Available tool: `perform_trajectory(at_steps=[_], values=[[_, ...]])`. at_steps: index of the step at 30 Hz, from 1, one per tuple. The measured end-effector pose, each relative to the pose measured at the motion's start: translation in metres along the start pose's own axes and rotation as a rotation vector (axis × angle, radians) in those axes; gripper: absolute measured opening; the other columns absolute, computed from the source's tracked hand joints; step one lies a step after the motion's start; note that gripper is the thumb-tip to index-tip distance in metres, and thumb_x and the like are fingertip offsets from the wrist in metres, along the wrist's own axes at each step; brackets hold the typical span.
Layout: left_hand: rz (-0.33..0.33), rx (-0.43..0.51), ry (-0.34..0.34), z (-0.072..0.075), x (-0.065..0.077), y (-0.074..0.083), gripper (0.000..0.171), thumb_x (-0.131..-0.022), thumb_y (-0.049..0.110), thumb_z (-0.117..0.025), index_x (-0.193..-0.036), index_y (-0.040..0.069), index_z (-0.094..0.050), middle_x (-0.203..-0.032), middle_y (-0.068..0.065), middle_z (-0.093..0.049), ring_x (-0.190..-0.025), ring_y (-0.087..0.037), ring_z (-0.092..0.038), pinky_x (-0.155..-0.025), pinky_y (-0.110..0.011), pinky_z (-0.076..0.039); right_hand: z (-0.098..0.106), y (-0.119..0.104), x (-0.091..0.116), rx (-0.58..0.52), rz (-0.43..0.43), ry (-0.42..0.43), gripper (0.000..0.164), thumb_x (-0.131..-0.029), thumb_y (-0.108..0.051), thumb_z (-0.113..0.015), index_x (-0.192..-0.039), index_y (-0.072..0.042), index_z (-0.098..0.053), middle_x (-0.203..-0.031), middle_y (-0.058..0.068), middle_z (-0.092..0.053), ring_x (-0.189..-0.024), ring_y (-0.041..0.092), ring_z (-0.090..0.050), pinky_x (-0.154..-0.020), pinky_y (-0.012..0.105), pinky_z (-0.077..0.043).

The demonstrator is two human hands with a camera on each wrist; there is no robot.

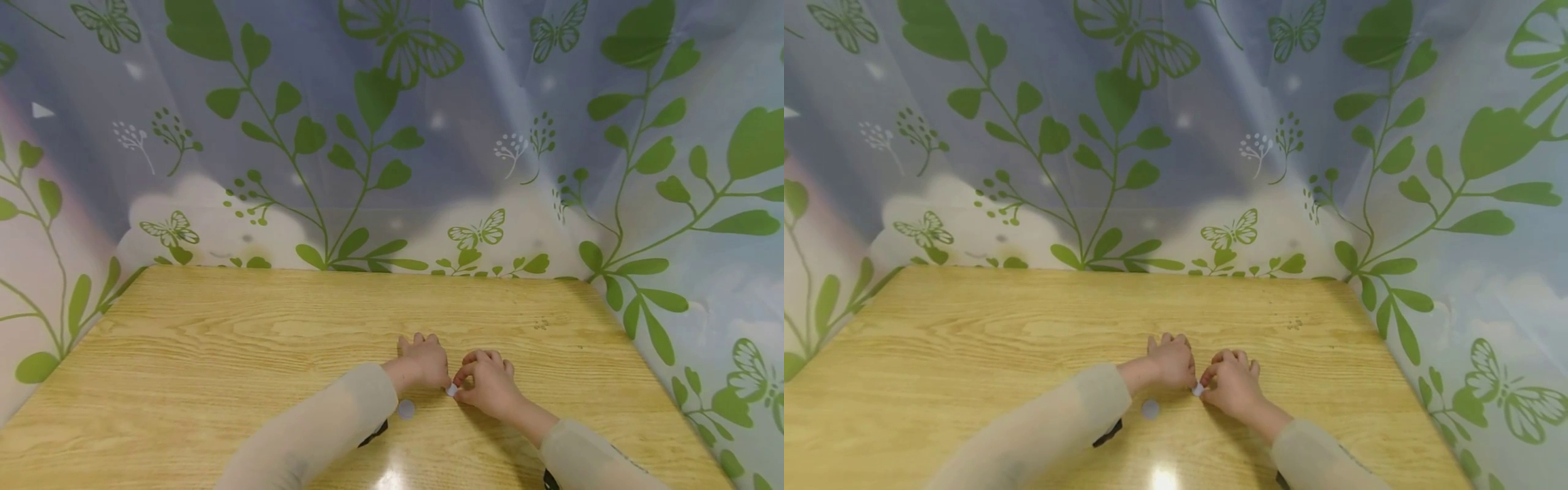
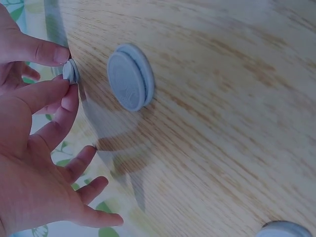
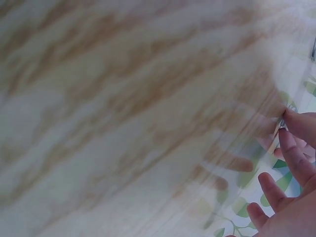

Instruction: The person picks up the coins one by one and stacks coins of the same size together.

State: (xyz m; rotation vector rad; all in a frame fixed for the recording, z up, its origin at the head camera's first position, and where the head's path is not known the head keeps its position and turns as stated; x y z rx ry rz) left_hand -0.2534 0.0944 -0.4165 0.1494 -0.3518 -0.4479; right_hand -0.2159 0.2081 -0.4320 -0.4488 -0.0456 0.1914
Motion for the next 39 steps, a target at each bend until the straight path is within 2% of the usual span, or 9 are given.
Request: perform_trajectory(at_steps=[13,27,32,39], values=[[-0.015,-0.014,0.011,-0.003,-0.0014,0.0003,0.016,-0.083,0.038,-0.067,-0.078,0.023,-0.071,-0.123,-0.004,-0.052,-0.118,-0.028,-0.041,-0.106,-0.06,-0.023,0.0017,-0.0015,0.0012,0.038,0.011,0.022,0.011,-0.07,-0.019,-0.081,-0.07,-0.022,-0.07,-0.115,0.01,-0.057,-0.118,0.038,-0.039,-0.096,0.07,-0.019],[-0.074,0.082,0.009,-0.0019,0.0051,-0.0037,0.016,-0.08,0.032,-0.071,-0.07,0.022,-0.065,-0.123,-0.003,-0.051,-0.118,-0.027,-0.039,-0.108,-0.063,-0.018,0.0031,-0.0043,0.0044,0.084,0.051,0.05,0.018,-0.071,-0.019,-0.08,-0.062,-0.024,-0.066,-0.114,0.009,-0.058,-0.118,0.036,-0.039,-0.098,0.071,-0.017],[-0.073,0.083,0.021,-0.003,0.0049,-0.0034,0.016,-0.082,0.03,-0.069,-0.069,0.021,-0.064,-0.126,-0.003,-0.05,-0.119,-0.028,-0.039,-0.108,-0.063,-0.018,0.0029,-0.0041,0.0066,0.091,0.062,0.05,0.017,-0.071,-0.017,-0.08,-0.062,-0.024,-0.066,-0.114,0.009,-0.058,-0.117,0.037,-0.04,-0.097,0.071,-0.018],[-0.072,0.084,0.034,-0.0026,0.0049,-0.0034,0.016,-0.082,0.028,-0.069,-0.069,0.02,-0.063,-0.122,-0.003,-0.052,-0.117,-0.028,-0.04,-0.107,-0.063,-0.019,0.0028,-0.0034,0.0072,0.095,0.065,0.06,0.017,-0.072,-0.017,-0.079,-0.062,-0.024,-0.067,-0.113,0.009,-0.059,-0.116,0.037,-0.041,-0.096,0.07,-0.02]])
Point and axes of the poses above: each hand's wrist, its own x-axis away from the middle knuckle, its own z-axis out of the back of the hand, y = z × x, the point moved 4 cm from there along -x, towards the middle knuckle
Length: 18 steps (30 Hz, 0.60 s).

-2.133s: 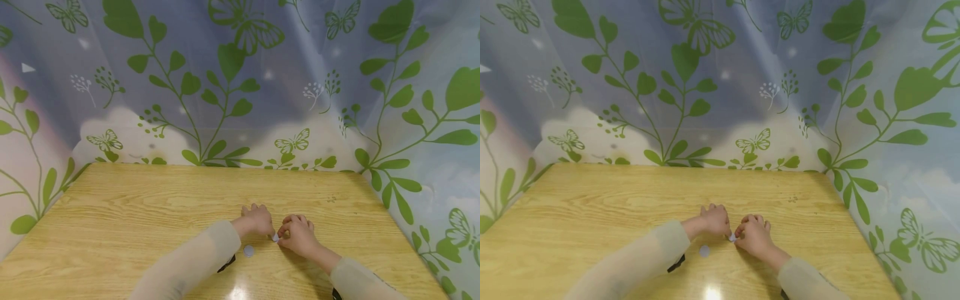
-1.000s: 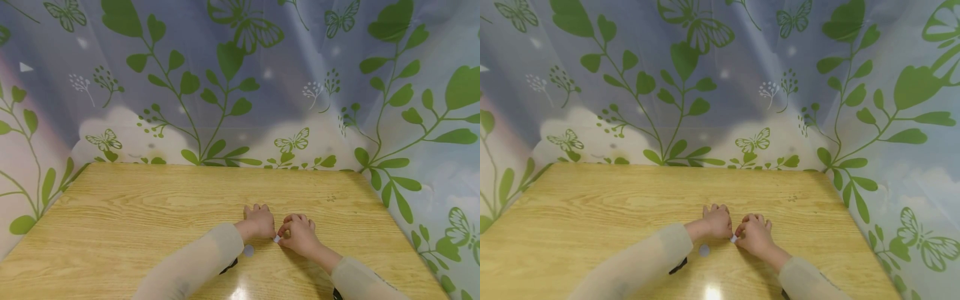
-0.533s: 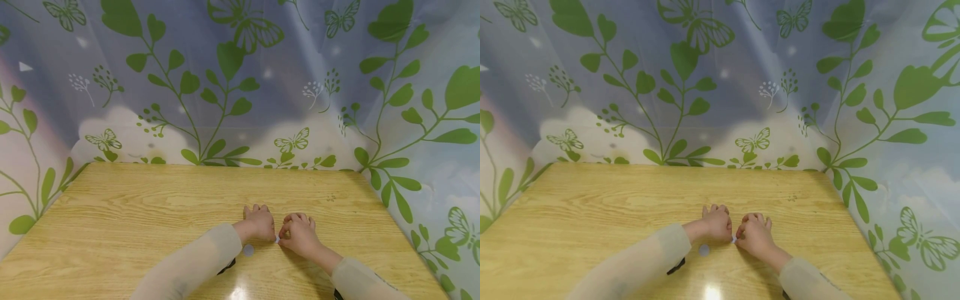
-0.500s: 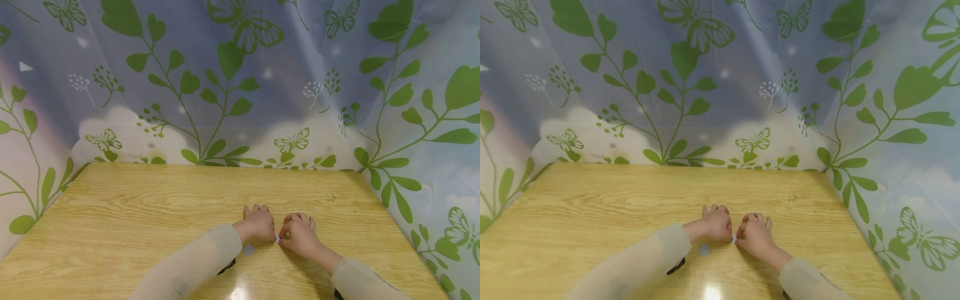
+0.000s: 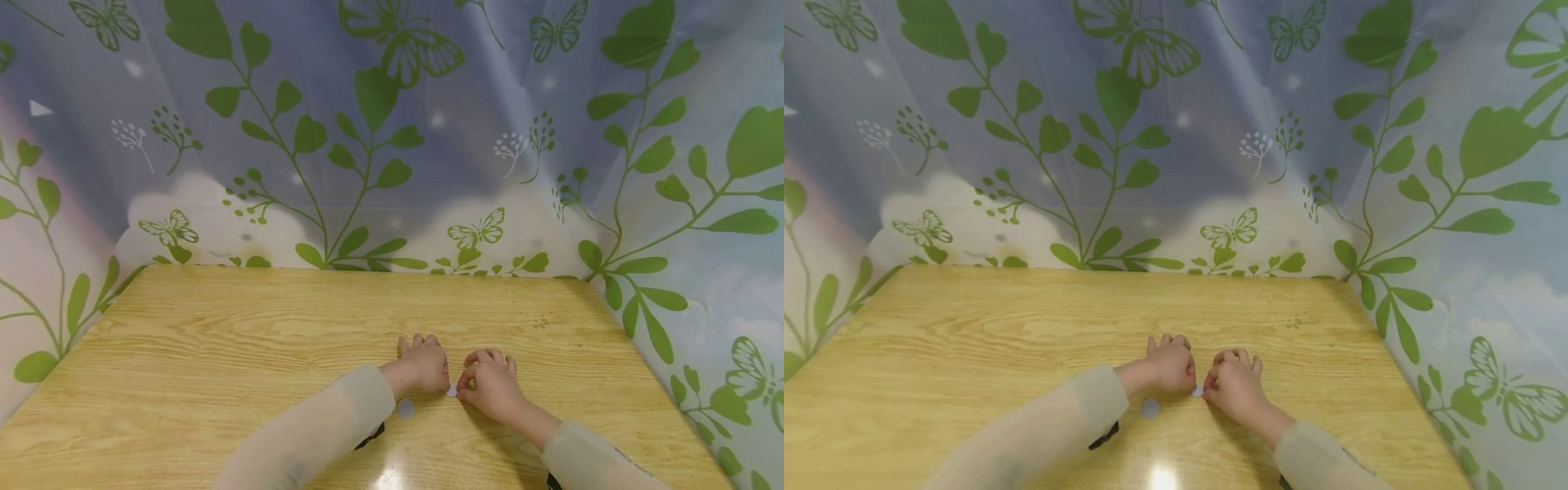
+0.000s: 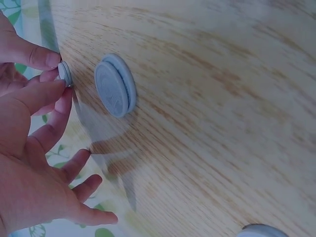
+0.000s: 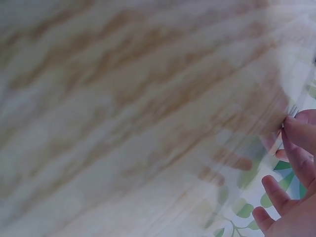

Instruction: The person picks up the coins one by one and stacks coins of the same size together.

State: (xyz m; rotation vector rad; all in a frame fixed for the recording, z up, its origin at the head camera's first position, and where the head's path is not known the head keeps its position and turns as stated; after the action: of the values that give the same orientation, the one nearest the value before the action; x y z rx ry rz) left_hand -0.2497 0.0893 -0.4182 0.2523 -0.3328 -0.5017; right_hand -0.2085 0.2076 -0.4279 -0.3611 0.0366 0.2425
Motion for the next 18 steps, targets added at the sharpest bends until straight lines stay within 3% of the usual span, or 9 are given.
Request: perform_trajectory(at_steps=[12,18], values=[[0.006,0.035,0.012,0.001,0.003,-0.008,0.016,-0.085,0.033,-0.064,-0.072,0.023,-0.064,-0.125,-0.005,-0.051,-0.12,-0.029,-0.039,-0.107,-0.063,-0.019,0.003,0.003,-0.001,-0.001,0.002,0.017,0.016,-0.073,-0.013,-0.078,-0.067,-0.023,-0.067,-0.113,0.011,-0.059,-0.114,0.04,-0.042,-0.094,0.073,-0.022],[0.01,0.121,0.056,0.009,0.007,-0.021,0.016,-0.087,0.031,-0.063,-0.074,0.022,-0.063,-0.13,-0.006,-0.048,-0.124,-0.03,-0.037,-0.107,-0.062,-0.016,0.005,0.011,0.0,0.014,-0.024,0.027,0.015,-0.074,-0.015,-0.076,-0.068,-0.024,-0.066,-0.114,0.011,-0.059,-0.114,0.04,-0.042,-0.094,0.074,-0.022]])
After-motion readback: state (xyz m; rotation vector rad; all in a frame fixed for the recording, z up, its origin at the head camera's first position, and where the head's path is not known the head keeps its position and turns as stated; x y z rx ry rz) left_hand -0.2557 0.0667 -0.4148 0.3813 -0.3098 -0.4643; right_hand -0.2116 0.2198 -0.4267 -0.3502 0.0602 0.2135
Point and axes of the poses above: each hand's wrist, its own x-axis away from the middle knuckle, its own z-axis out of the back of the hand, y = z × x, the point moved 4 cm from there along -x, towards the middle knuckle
